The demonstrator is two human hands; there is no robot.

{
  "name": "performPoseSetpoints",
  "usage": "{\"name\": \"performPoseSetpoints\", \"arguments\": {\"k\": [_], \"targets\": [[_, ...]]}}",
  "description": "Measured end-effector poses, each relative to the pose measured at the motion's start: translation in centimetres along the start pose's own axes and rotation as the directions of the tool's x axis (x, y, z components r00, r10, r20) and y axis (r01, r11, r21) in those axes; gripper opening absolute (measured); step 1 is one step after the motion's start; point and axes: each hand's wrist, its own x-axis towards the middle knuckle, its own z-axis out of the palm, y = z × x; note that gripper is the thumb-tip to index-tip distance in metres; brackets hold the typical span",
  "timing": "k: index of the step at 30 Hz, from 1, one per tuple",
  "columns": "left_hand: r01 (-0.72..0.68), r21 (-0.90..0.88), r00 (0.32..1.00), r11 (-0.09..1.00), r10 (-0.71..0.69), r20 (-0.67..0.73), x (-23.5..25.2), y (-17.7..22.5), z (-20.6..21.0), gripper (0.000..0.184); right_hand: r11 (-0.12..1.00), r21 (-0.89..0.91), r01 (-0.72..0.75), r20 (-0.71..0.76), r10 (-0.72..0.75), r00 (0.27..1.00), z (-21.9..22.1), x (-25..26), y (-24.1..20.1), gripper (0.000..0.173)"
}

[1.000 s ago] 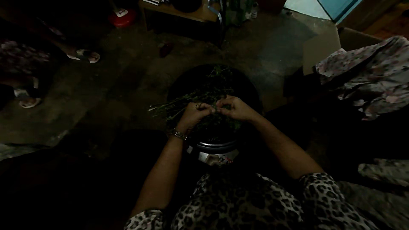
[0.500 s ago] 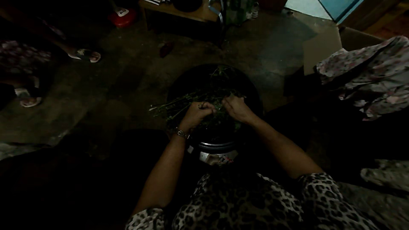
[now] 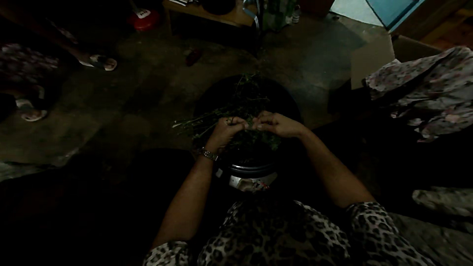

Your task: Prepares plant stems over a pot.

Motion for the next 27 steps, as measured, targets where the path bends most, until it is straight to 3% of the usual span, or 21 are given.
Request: {"name": "performPoseSetpoints", "arguments": {"k": [8, 12, 15, 17, 20, 24, 27], "targets": [[-0.019, -0.023, 1.0, 1.0, 0.019, 0.001, 0.1, -0.1, 0.0, 0.01, 0.998, 0.064, 0.011, 0.044, -0.014, 0.999, -0.2, 0.0, 0.1, 0.024], [-0.008, 0.009, 1.0, 1.0, 0.008, 0.014, -0.1, 0.1, 0.1, 0.009, 0.995, -0.094, -0.016, 0.032, 0.019, 0.999, 0.2, -0.3, -1.2, 0.025], [-0.035, 0.014, 0.999, 0.999, 0.035, 0.008, 0.1, -0.2, 0.2, 0.01, 0.947, -0.321, -0.003, -0.152, -0.048, 0.987, 1.7, 0.1, -0.6, 0.027], [-0.04, 0.036, 0.999, 0.999, 0.04, 0.001, 0.0, -0.1, 0.3, 0.009, 0.919, -0.379, -0.103, -0.253, 0.004, 0.968, 2.1, 0.5, -0.6, 0.033], [-0.028, 0.005, 0.999, 1.0, 0.028, -0.025, 0.1, -0.2, 0.3, 0.009, 0.92, -0.328, -0.214, -0.328, 0.101, 0.939, 1.8, 0.6, -1.0, 0.036], [-0.012, -0.085, 0.999, 0.996, 0.008, -0.043, 0.3, -0.4, 0.0, 0.009, 0.965, -0.215, -0.152, -0.371, 0.063, 0.927, 1.2, 0.3, -0.1, 0.032], [-0.046, -0.124, 0.998, 0.991, 0.041, -0.042, 0.3, -0.6, 0.1, 0.011, 0.973, -0.152, -0.172, -0.515, 0.071, 0.854, 0.7, 0.2, 0.1, 0.037]]}}
